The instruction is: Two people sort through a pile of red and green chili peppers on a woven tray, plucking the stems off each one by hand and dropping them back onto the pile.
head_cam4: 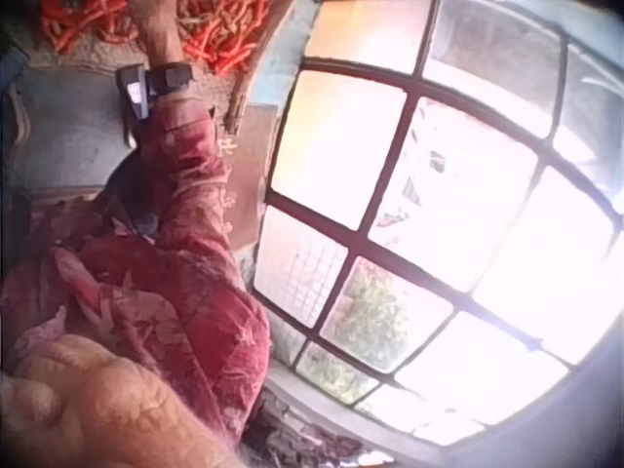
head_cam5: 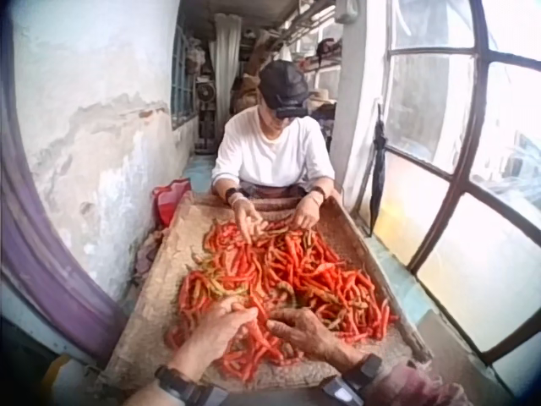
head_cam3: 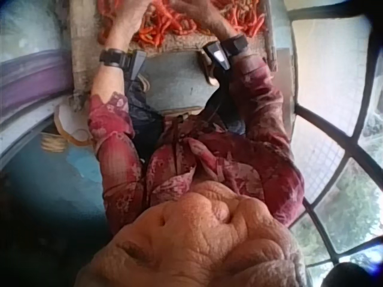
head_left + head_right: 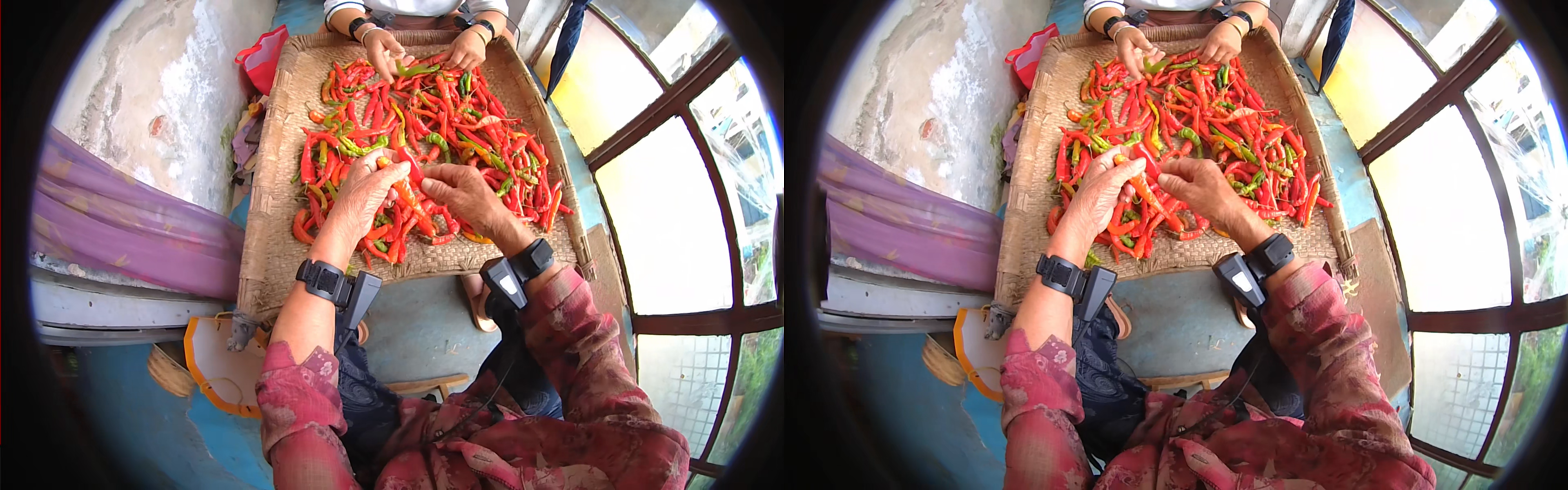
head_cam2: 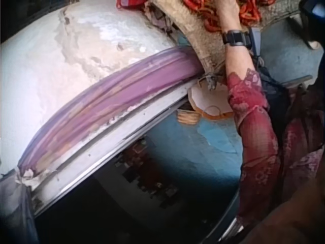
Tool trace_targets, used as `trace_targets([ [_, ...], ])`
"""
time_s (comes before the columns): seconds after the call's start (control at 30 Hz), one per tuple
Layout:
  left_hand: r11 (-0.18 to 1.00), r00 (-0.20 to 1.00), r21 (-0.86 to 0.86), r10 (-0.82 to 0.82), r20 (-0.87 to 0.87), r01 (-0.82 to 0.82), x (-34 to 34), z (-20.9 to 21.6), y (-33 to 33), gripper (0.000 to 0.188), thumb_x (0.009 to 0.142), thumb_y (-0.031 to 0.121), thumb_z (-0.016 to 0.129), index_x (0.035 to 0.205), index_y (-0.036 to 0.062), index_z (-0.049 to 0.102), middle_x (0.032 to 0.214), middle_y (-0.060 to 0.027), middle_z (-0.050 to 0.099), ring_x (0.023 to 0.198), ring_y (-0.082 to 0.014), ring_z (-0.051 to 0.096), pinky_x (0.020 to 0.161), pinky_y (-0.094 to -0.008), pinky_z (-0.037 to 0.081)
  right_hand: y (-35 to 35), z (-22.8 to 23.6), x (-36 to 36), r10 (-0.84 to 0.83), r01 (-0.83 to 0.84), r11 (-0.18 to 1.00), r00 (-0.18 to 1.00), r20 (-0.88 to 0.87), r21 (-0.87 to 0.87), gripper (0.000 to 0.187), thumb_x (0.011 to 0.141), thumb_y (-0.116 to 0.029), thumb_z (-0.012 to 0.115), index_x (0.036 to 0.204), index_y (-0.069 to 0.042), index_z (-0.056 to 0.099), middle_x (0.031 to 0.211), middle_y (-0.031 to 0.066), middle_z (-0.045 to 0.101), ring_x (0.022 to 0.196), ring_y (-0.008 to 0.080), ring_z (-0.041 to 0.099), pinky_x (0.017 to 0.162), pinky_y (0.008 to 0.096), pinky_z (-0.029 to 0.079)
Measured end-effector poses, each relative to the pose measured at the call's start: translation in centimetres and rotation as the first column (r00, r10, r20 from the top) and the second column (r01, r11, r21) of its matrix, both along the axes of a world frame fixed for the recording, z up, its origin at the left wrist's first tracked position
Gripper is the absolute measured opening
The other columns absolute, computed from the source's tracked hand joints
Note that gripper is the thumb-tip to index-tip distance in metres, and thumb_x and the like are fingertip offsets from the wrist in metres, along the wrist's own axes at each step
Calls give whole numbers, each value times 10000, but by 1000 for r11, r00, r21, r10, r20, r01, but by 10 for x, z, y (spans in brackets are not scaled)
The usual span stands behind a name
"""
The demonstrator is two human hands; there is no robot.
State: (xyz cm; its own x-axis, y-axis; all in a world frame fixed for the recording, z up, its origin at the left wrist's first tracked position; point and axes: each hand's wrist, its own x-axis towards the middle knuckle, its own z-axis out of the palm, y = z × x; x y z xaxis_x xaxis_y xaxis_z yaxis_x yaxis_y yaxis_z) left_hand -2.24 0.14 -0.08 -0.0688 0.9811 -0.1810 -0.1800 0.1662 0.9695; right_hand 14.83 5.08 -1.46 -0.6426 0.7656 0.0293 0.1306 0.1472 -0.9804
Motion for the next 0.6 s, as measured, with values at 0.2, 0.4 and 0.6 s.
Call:
trace_targets([
  [0.2, 999, 1000, -44, -4, -30, 3, -6, -16, 2, 156, 858, 174, 592, 962, 74, 534, 749, 40, 522, 589, -28, 494, 508, -161, 410, 9, 10, 13, -3, 22, 995, 981, 194, -96, 212, 887, -225, 561, 790, -38, 581, 637, -30, 512, 577, 49, 470, 514, 206, 391],
  [0.4, 997, 981, -11, 73, 181, -73, -9, -18, 4, 120, 853, 106, 579, 942, 75, 505, 820, 1, 526, 669, -75, 543, 581, -206, 476, 45, 11, 53, -572, 403, 782, 768, -289, -475, 257, 891, -261, 555, 1009, -32, 554, 830, 21, 592, 613, 42, 495, 506, 166, 406],
  [0.6, 998, 999, 61, -21, -35, 23, 8, -12, 1, 106, 846, 118, 578, 921, 62, 529, 744, -8, 550, 578, -69, 542, 517, -202, 475, 15, 12, 26, -126, 132, 988, 989, 75, -85, 395, 912, -363, 509, 903, 11, 633, 742, 46, 616, 611, 85, 506, 512, 225, 424],
])
